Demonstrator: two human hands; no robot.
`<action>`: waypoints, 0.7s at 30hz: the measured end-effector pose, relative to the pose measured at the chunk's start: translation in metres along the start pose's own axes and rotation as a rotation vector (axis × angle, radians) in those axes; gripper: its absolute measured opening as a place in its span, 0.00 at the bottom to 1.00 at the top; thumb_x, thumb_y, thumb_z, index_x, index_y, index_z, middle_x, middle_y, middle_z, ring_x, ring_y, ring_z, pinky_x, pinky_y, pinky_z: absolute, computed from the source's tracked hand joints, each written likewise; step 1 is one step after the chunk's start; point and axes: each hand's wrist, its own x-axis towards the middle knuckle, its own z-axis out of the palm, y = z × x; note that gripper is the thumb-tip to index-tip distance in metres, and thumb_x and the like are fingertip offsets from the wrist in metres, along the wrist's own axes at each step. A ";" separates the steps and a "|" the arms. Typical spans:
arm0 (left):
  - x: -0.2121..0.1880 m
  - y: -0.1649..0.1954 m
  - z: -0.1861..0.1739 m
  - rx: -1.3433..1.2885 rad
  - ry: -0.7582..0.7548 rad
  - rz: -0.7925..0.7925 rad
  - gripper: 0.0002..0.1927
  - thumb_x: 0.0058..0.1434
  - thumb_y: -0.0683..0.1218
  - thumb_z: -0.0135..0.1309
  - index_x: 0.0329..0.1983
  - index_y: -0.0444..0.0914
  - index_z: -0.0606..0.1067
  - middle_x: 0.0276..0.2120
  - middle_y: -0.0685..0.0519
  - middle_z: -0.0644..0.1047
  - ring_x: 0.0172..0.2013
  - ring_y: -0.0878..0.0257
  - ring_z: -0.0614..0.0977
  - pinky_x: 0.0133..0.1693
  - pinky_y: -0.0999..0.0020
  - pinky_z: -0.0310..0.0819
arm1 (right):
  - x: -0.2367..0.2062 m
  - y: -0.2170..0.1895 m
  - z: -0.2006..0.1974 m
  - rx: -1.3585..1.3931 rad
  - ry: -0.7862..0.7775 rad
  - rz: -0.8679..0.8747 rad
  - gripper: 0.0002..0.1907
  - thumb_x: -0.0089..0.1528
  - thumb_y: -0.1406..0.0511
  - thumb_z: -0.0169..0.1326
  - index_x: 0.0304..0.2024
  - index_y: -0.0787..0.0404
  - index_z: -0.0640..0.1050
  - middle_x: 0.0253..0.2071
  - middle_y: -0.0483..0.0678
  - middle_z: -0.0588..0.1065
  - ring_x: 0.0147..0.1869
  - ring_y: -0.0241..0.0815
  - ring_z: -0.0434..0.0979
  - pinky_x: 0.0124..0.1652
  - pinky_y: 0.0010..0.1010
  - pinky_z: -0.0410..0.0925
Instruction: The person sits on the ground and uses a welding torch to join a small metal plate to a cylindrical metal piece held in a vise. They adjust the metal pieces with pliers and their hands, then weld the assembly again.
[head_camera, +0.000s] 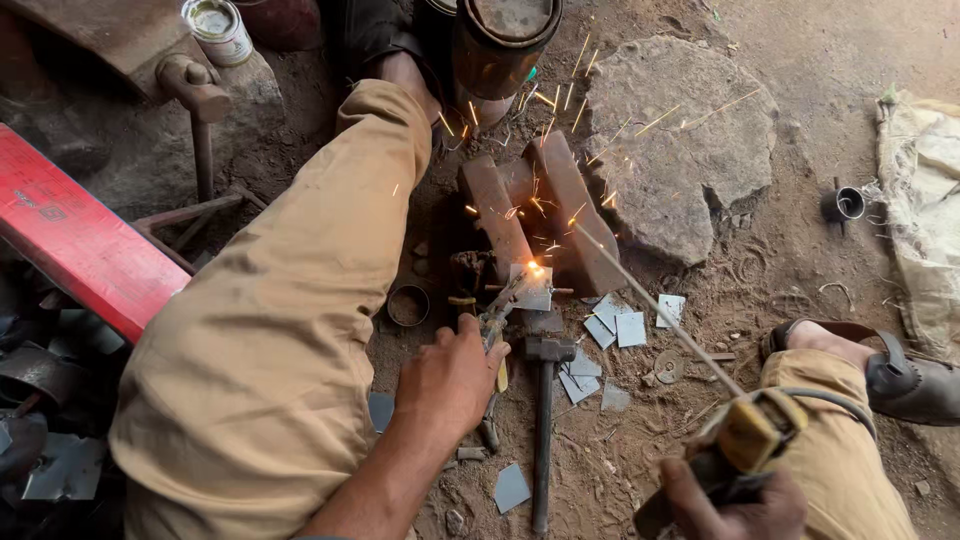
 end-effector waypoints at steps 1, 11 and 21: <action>-0.001 0.000 0.000 0.010 0.032 0.013 0.29 0.71 0.62 0.44 0.61 0.35 0.65 0.49 0.40 0.77 0.48 0.44 0.83 0.48 0.48 0.79 | 0.001 -0.002 -0.002 -0.037 -0.006 0.048 0.18 0.48 0.66 0.69 0.37 0.66 0.77 0.24 0.49 0.77 0.26 0.39 0.81 0.31 0.31 0.75; -0.003 0.002 -0.001 0.044 0.015 0.019 0.35 0.72 0.62 0.43 0.68 0.32 0.59 0.47 0.39 0.75 0.46 0.48 0.83 0.45 0.53 0.83 | 0.003 -0.009 0.007 -0.249 -0.023 -0.019 0.26 0.40 0.61 0.72 0.39 0.62 0.80 0.25 0.47 0.81 0.29 0.37 0.83 0.37 0.31 0.75; -0.005 0.004 -0.002 0.059 0.039 0.026 0.34 0.71 0.62 0.43 0.68 0.32 0.60 0.48 0.39 0.75 0.46 0.47 0.83 0.45 0.54 0.83 | 0.003 -0.024 0.014 -0.279 -0.041 0.086 0.24 0.42 0.60 0.72 0.38 0.62 0.81 0.24 0.48 0.79 0.27 0.37 0.82 0.36 0.32 0.76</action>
